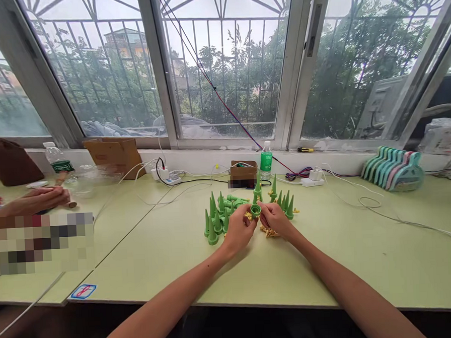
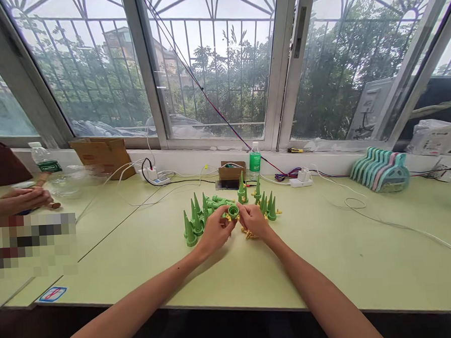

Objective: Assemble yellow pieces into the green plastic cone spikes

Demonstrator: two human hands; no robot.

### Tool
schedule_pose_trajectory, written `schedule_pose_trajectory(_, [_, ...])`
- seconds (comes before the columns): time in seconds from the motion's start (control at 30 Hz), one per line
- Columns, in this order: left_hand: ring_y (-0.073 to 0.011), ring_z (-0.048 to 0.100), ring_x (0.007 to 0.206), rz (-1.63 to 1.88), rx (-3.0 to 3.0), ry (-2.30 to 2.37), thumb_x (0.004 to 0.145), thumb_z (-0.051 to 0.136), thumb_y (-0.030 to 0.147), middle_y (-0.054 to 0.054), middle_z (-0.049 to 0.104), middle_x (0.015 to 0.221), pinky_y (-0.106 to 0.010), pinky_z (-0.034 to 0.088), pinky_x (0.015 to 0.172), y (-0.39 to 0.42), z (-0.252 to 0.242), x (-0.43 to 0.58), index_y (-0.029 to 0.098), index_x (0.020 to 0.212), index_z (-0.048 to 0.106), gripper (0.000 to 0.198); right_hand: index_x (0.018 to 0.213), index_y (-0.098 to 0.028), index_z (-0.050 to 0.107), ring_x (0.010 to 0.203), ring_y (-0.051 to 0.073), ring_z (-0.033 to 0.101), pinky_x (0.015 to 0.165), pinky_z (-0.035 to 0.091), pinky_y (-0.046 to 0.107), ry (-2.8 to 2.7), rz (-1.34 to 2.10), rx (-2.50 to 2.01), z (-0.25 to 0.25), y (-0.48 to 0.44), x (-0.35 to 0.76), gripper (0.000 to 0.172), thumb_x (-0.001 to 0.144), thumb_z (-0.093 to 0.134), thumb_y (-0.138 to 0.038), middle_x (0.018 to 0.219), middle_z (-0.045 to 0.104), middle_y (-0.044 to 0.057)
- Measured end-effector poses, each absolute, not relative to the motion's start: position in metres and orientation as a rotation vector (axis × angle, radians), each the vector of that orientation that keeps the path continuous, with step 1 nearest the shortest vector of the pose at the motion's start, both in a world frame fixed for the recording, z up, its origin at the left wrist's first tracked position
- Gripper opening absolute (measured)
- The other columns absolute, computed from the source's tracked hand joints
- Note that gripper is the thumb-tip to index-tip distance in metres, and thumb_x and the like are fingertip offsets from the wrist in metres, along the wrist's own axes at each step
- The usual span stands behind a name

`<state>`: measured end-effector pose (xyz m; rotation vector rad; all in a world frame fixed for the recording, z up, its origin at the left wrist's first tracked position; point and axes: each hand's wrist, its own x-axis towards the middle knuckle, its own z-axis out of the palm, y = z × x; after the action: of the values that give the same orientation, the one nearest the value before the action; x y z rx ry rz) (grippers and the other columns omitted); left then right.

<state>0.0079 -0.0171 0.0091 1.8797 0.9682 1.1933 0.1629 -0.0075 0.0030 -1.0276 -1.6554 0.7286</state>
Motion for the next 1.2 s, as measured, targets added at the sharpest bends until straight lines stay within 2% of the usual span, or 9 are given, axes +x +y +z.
schedule_pose_trajectory(0.23, [-0.0046, 0.046, 0.05, 1.308, 1.854, 0.938, 0.082, 0.057, 0.032, -0.004, 0.058, 0.1, -0.02, 0.038, 0.047, -0.0197, 0.0126, 0.0091, 0.02, 0.101, 0.053, 0.022, 0.053, -0.021, 0.039, 0.034, 0.009, 0.037, 0.036, 0.031, 0.023, -1.51, 0.831, -0.966, -0.0043, -0.0016, 0.1635, 0.058, 0.09, 0.041, -0.067, 0.041, 0.039, -0.005])
schedule_pose_trajectory(0.33, [-0.0047, 0.046, 0.046, 1.311, 1.8, 0.936, 0.087, 0.053, 0.04, -0.001, 0.059, 0.088, -0.019, 0.036, 0.044, -0.0207, 0.0141, 0.0092, 0.02, 0.092, 0.05, 0.021, 0.057, -0.021, 0.039, 0.035, 0.008, 0.036, 0.034, 0.03, 0.023, -1.464, 0.854, -0.947, -0.0035, -0.001, 0.1638, 0.057, 0.088, 0.042, -0.068, 0.044, 0.038, -0.005])
schedule_pose_trajectory(0.47, [-0.0068, 0.045, 0.038, 1.256, 1.715, 0.893, 0.091, 0.044, 0.053, 0.003, 0.052, 0.061, -0.019, 0.032, 0.038, -0.0181, 0.0128, 0.0099, 0.019, 0.075, 0.048, 0.039, 0.059, -0.021, 0.041, 0.035, 0.009, 0.038, 0.036, 0.031, 0.023, -1.517, 0.798, -0.931, -0.0005, -0.0036, 0.1642, 0.055, 0.091, 0.04, -0.066, 0.045, 0.04, -0.005])
schedule_pose_trajectory(0.6, [-0.0079, 0.045, 0.035, 1.112, 1.558, 0.855, 0.088, 0.038, 0.065, 0.0, 0.052, 0.056, -0.02, 0.031, 0.033, -0.0132, 0.0098, 0.0111, 0.016, 0.064, 0.051, 0.056, 0.061, -0.021, 0.042, 0.036, 0.009, 0.04, 0.039, 0.032, 0.024, -1.601, 0.747, -0.938, 0.0013, -0.0063, 0.1644, 0.054, 0.092, 0.038, -0.065, 0.047, 0.045, -0.004])
schedule_pose_trajectory(0.83, [-0.0079, 0.049, 0.038, 1.014, 1.419, 0.773, 0.085, 0.043, 0.067, -0.002, 0.057, 0.066, -0.02, 0.037, 0.034, -0.0135, 0.0108, 0.0105, 0.014, 0.073, 0.054, 0.055, 0.061, -0.021, 0.041, 0.037, 0.01, 0.039, 0.042, 0.031, 0.024, -1.684, 0.749, -0.933, 0.0019, -0.0072, 0.1646, 0.053, 0.093, 0.037, -0.064, 0.045, 0.046, -0.004])
schedule_pose_trajectory(1.03, [-0.0073, 0.051, 0.039, 0.983, 1.449, 0.735, 0.086, 0.045, 0.065, -0.002, 0.058, 0.073, -0.02, 0.039, 0.035, -0.0159, 0.0139, 0.0092, 0.016, 0.081, 0.049, 0.049, 0.063, -0.021, 0.041, 0.037, 0.01, 0.04, 0.041, 0.031, 0.023, -1.687, 0.776, -0.943, 0.0017, -0.007, 0.1666, 0.051, 0.093, 0.039, -0.063, 0.044, 0.046, -0.005])
schedule_pose_trajectory(1.2, [-0.0074, 0.052, 0.041, 0.974, 1.476, 0.717, 0.085, 0.048, 0.063, 0.0, 0.059, 0.075, -0.019, 0.038, 0.035, -0.0151, 0.0137, 0.0091, 0.018, 0.08, 0.044, 0.045, 0.065, -0.022, 0.04, 0.038, 0.01, 0.042, 0.041, 0.032, 0.023, -1.679, 0.797, -0.938, 0.0034, -0.0085, 0.1664, 0.051, 0.092, 0.038, -0.064, 0.047, 0.048, -0.004])
